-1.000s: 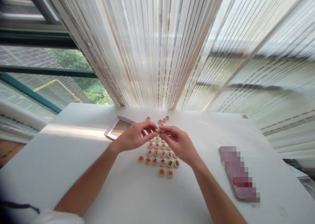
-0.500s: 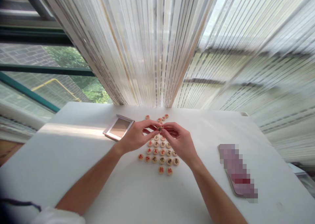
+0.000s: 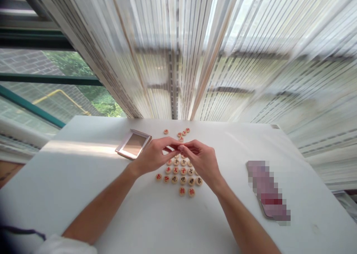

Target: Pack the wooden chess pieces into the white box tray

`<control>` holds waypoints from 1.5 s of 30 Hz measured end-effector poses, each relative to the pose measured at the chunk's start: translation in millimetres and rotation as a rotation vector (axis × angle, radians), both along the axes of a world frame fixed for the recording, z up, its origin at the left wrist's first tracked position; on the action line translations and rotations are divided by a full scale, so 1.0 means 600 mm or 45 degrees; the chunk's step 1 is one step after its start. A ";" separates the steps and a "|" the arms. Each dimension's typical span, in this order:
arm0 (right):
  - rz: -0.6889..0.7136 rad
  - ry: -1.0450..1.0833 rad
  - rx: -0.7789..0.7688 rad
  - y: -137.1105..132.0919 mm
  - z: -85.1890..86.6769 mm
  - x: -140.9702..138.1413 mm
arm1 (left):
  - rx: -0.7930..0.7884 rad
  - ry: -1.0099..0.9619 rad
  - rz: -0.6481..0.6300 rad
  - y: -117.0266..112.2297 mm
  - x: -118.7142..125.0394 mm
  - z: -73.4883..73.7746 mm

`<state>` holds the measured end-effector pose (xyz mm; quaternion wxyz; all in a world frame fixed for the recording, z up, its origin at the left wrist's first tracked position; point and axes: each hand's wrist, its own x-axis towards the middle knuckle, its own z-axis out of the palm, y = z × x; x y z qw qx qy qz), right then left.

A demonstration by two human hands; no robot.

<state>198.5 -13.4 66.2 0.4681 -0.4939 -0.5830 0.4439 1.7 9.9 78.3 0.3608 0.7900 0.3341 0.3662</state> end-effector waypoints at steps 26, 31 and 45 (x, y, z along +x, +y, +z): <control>0.180 0.036 0.064 -0.001 0.003 0.002 | -0.241 0.022 -0.002 0.013 -0.023 0.012; 0.190 -0.015 0.104 -0.003 0.006 -0.002 | -0.323 0.000 0.043 0.014 -0.025 0.010; 0.163 -0.116 0.106 -0.001 0.013 0.006 | -0.540 0.623 -0.072 0.048 -0.081 0.007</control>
